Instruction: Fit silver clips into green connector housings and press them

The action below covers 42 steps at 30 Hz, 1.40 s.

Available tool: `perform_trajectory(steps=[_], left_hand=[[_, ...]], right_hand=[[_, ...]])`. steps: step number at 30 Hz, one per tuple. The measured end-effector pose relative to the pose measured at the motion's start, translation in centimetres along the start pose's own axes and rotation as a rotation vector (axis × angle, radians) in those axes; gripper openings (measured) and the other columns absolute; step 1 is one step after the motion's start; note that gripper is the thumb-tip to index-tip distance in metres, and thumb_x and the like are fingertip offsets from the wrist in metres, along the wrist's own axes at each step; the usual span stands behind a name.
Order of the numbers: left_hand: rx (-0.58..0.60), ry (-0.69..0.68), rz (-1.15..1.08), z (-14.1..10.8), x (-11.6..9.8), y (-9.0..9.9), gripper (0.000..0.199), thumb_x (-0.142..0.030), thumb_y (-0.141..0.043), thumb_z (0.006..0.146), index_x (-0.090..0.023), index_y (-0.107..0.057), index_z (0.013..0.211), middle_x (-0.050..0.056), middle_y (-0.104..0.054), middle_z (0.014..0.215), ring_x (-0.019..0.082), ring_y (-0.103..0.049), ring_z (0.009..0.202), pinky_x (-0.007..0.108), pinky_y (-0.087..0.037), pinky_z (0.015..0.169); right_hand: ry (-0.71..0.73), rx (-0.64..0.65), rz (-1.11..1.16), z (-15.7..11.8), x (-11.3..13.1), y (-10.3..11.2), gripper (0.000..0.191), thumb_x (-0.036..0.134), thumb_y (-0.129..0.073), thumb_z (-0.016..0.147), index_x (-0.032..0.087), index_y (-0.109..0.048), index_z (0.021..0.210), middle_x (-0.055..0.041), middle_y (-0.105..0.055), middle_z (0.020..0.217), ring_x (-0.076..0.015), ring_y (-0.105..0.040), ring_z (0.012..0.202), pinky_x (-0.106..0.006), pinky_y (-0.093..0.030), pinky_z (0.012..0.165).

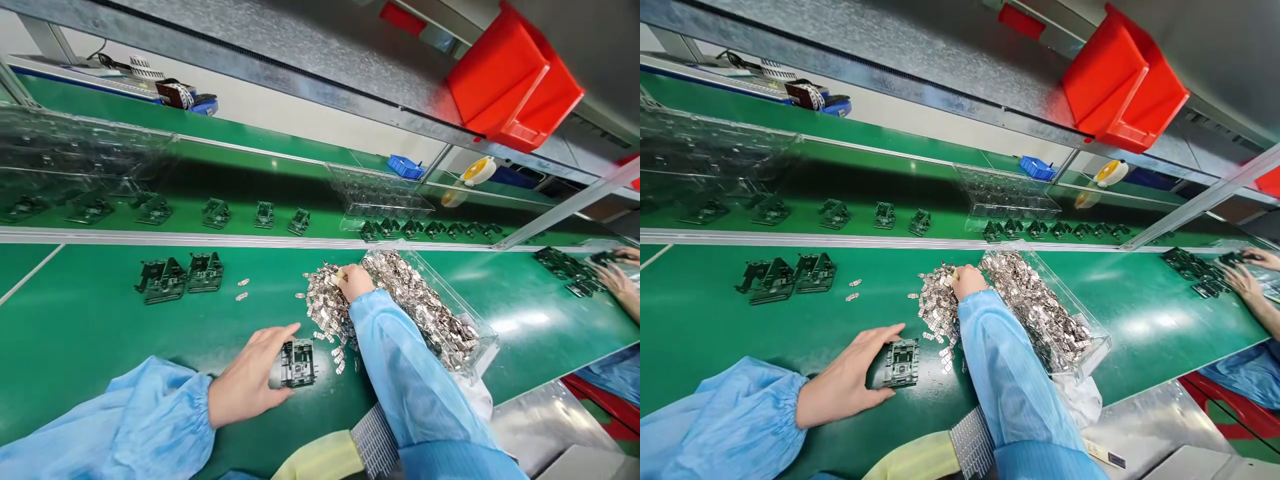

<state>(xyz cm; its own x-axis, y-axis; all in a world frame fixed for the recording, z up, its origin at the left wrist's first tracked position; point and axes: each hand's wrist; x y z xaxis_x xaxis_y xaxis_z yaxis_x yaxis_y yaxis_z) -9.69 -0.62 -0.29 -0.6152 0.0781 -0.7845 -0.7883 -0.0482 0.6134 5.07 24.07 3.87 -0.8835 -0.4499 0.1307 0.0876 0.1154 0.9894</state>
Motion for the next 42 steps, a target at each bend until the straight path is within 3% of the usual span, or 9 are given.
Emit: perform_trajectory(steps=[6,12,15,18,23,27,32,38,42], left_hand=[[-0.066,-0.037,-0.216,0.6,-1.2,0.2,0.062,-0.010,-0.065,0.066,-0.031,-0.055,0.123,0.009,-0.058,0.121,0.027,-0.061,0.111,0.041,-0.054,0.095],[-0.064,0.259,-0.730,1.2,-1.3,-0.6,0.060,-0.022,-0.074,0.068,-0.024,-0.044,0.120,0.007,-0.060,0.109,0.014,-0.066,0.073,0.026,-0.056,0.061],[-0.020,0.318,-0.877,1.4,-0.9,-0.7,0.067,-0.026,-0.078,0.069,-0.023,-0.037,0.123,0.004,-0.066,0.095,0.012,-0.066,0.066,0.026,-0.055,0.064],[-0.091,0.282,-0.971,1.7,-0.5,-0.6,0.062,-0.025,-0.082,0.066,-0.024,-0.042,0.114,0.007,-0.064,0.112,0.015,-0.069,0.081,0.028,-0.057,0.073],[-0.250,0.271,-1.083,2.5,-0.9,-1.1,0.059,-0.024,-0.087,0.060,-0.024,-0.045,0.102,0.005,-0.062,0.120,0.017,-0.071,0.088,0.031,-0.058,0.082],[-0.196,0.302,-1.177,3.6,-2.9,-2.3,0.066,-0.026,-0.089,0.057,-0.026,-0.044,0.104,0.002,-0.068,0.109,0.018,-0.073,0.084,0.038,-0.059,0.086],[-0.146,0.259,-1.216,4.7,-5.6,-4.3,0.067,-0.027,-0.089,0.056,-0.025,-0.044,0.106,0.002,-0.070,0.104,0.019,-0.074,0.087,0.037,-0.059,0.088],[-0.174,0.264,-1.176,4.9,-5.5,-5.4,0.066,-0.025,-0.088,0.058,-0.024,-0.043,0.106,0.003,-0.071,0.104,0.018,-0.074,0.086,0.037,-0.059,0.089],[-0.178,0.285,-1.172,4.8,-5.1,-5.1,0.067,-0.026,-0.089,0.057,-0.025,-0.044,0.107,0.002,-0.071,0.104,0.019,-0.074,0.087,0.039,-0.057,0.091]], right_hand=[[-0.036,0.045,0.050,-0.7,-0.1,0.2,0.015,0.027,-0.060,0.092,0.014,-0.068,0.093,-0.0032,-0.068,0.084,-0.0148,-0.061,0.075,-0.028,-0.047,0.070],[-0.022,0.084,0.140,-1.2,1.4,-0.2,0.016,0.031,-0.069,0.086,0.015,-0.068,0.084,-0.0015,-0.069,0.082,-0.0158,-0.064,0.078,-0.031,-0.050,0.074],[-0.051,0.083,0.196,-1.6,1.7,0.0,0.010,0.024,-0.069,0.086,0.015,-0.068,0.084,-0.0031,-0.070,0.085,-0.0174,-0.066,0.084,-0.035,-0.051,0.081],[-0.085,0.060,0.303,-2.3,1.0,0.5,0.004,0.017,-0.067,0.085,0.016,-0.070,0.088,-0.0047,-0.072,0.089,-0.0190,-0.068,0.088,-0.035,-0.052,0.083],[-0.126,0.040,0.588,-5.1,-0.8,1.4,0.010,0.016,-0.060,0.083,0.018,-0.069,0.086,-0.0037,-0.073,0.080,-0.0189,-0.072,0.072,-0.026,-0.055,0.062],[-0.124,0.020,0.815,-9.2,-1.5,2.1,0.014,0.027,-0.056,0.085,0.016,-0.063,0.089,-0.0025,-0.068,0.068,-0.0173,-0.070,0.061,-0.025,-0.055,0.053],[-0.188,-0.087,0.902,-13.6,-2.3,1.3,0.011,0.029,-0.058,0.079,0.019,-0.060,0.083,-0.0027,-0.068,0.073,-0.0177,-0.068,0.066,-0.027,-0.055,0.061],[-0.298,-0.221,0.828,-14.7,-3.5,0.1,0.007,0.015,-0.060,0.066,0.021,-0.061,0.070,-0.0037,-0.068,0.079,-0.0231,-0.063,0.088,-0.034,-0.049,0.086],[-0.313,-0.220,0.924,-15.0,-3.8,0.2,0.008,0.026,-0.060,0.068,0.020,-0.059,0.074,-0.0058,-0.065,0.076,-0.0234,-0.064,0.079,-0.034,-0.052,0.073]])
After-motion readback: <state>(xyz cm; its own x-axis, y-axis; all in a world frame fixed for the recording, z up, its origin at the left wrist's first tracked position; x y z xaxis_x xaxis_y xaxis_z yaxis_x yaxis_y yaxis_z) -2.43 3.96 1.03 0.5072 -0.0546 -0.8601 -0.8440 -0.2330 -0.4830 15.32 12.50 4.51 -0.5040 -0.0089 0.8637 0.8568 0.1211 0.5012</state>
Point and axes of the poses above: each hand's wrist, its own z-axis towards the middle knuckle, its own y-axis out of the back of the hand, x = y × z
